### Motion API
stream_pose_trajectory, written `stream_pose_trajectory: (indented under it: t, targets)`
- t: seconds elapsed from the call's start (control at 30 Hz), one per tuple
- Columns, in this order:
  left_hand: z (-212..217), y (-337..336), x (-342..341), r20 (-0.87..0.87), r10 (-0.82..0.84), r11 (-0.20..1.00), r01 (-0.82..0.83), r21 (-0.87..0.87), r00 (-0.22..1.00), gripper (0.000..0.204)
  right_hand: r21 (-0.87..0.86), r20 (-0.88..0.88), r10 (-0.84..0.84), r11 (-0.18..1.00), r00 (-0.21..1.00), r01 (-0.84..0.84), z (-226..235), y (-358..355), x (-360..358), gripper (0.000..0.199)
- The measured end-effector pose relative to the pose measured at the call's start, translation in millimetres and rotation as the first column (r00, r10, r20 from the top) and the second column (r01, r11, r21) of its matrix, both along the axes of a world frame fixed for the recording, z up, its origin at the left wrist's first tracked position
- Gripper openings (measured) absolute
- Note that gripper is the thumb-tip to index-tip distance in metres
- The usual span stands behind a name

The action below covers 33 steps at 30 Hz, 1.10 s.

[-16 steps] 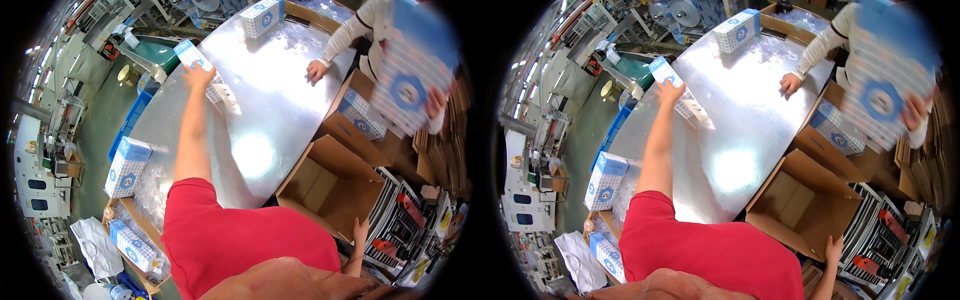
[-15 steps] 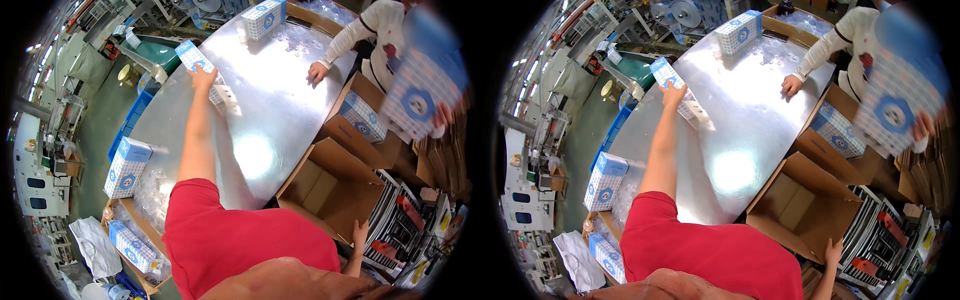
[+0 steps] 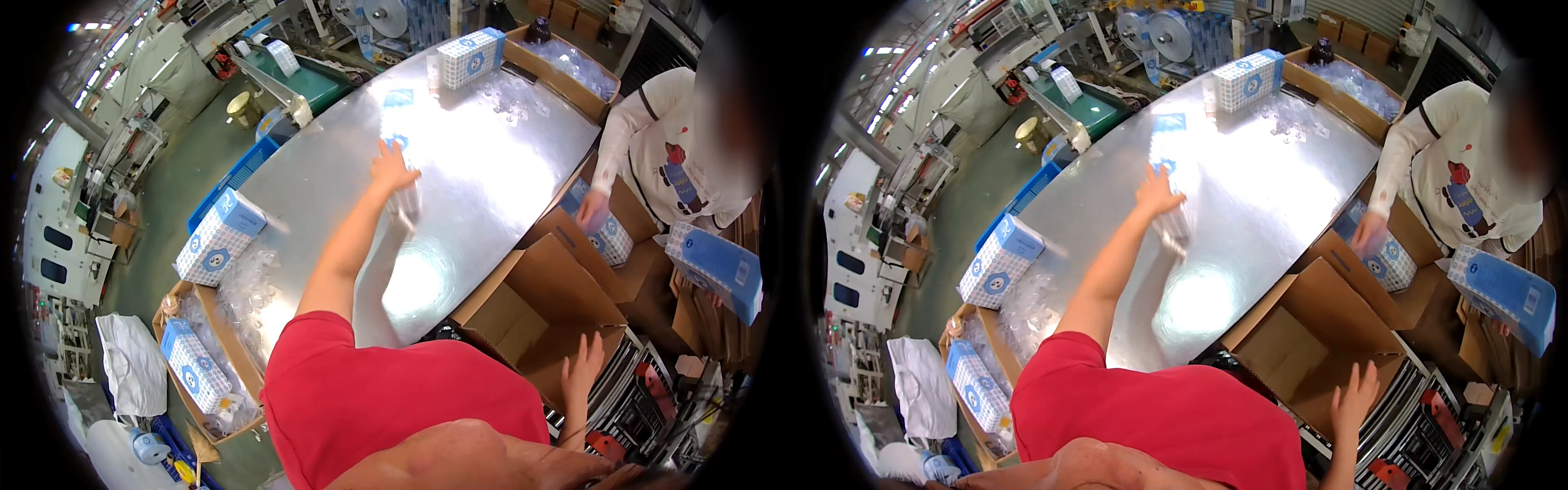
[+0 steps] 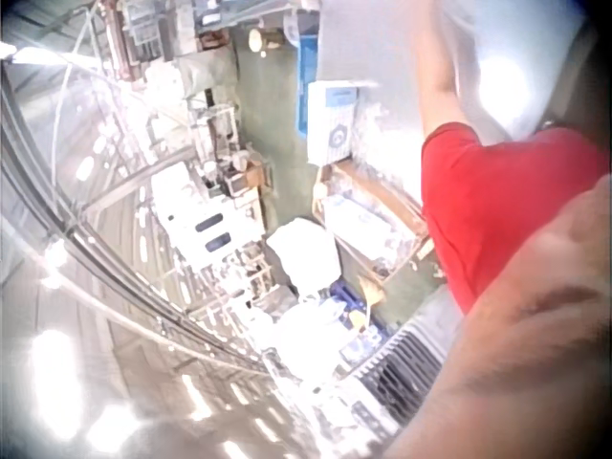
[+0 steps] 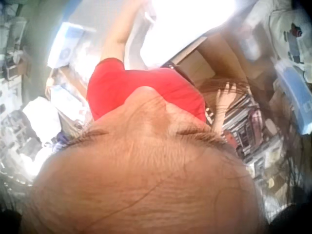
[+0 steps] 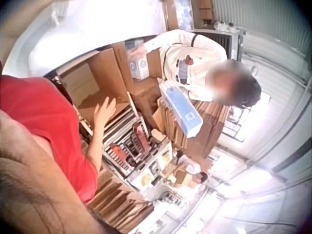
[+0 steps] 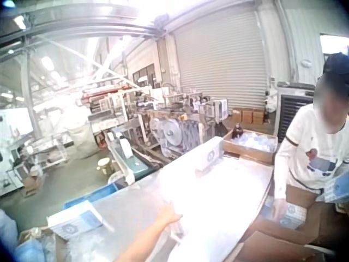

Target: The person packs small blue and white product boxes into a larger brown cardboard shipping box. They repeatedly pick up the small boxes from a metal table, place them into the shipping box, and then close the flaps of the shipping box. The process is repeated multiple times throughout the clip.

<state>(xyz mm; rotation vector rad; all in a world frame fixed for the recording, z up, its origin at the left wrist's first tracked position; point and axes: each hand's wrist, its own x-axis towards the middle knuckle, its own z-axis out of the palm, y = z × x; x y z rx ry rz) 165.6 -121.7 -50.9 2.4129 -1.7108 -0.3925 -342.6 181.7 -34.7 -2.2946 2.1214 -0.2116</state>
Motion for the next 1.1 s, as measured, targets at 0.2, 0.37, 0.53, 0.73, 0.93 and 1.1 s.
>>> stream_pose_trajectory:
  t: [0.2,0.37,0.53,0.73,0.93,1.1]
  targets:
    - [2.7,138.3,-74.2,0.006,-0.448,0.894,0.448,0.005,0.894,0.093,-0.011,0.149,0.456,0.888,0.877,-0.460,-3.7,-83.1,55.1,0.063]
    - [25.7,204.8,-100.2,-0.126,-0.663,0.739,0.672,0.044,0.738,0.092,-0.136,0.063,0.713,0.699,0.698,-0.702,22.9,-156.9,152.2,0.078]
    - [21.0,197.6,-74.2,-0.386,-0.687,0.692,0.717,-0.087,0.616,0.082,0.084,0.002,0.843,0.535,0.537,-0.841,13.2,-212.8,201.1,0.082]
    - [-70.3,114.1,-22.7,-0.256,-0.482,0.866,0.411,-0.287,0.838,0.069,0.145,0.079,0.809,0.568,0.582,-0.810,7.3,-214.7,204.2,0.088]
    - [-10.4,-71.0,35.2,0.172,-0.174,0.925,0.221,-0.308,0.970,0.069,0.165,0.087,0.782,0.600,0.617,-0.783,8.2,-213.9,208.4,0.085]
    - [1.9,-142.1,67.4,0.142,-0.036,0.974,0.066,-0.216,0.989,0.066,0.169,0.122,0.756,0.622,0.643,-0.764,8.1,-211.7,213.3,0.084]
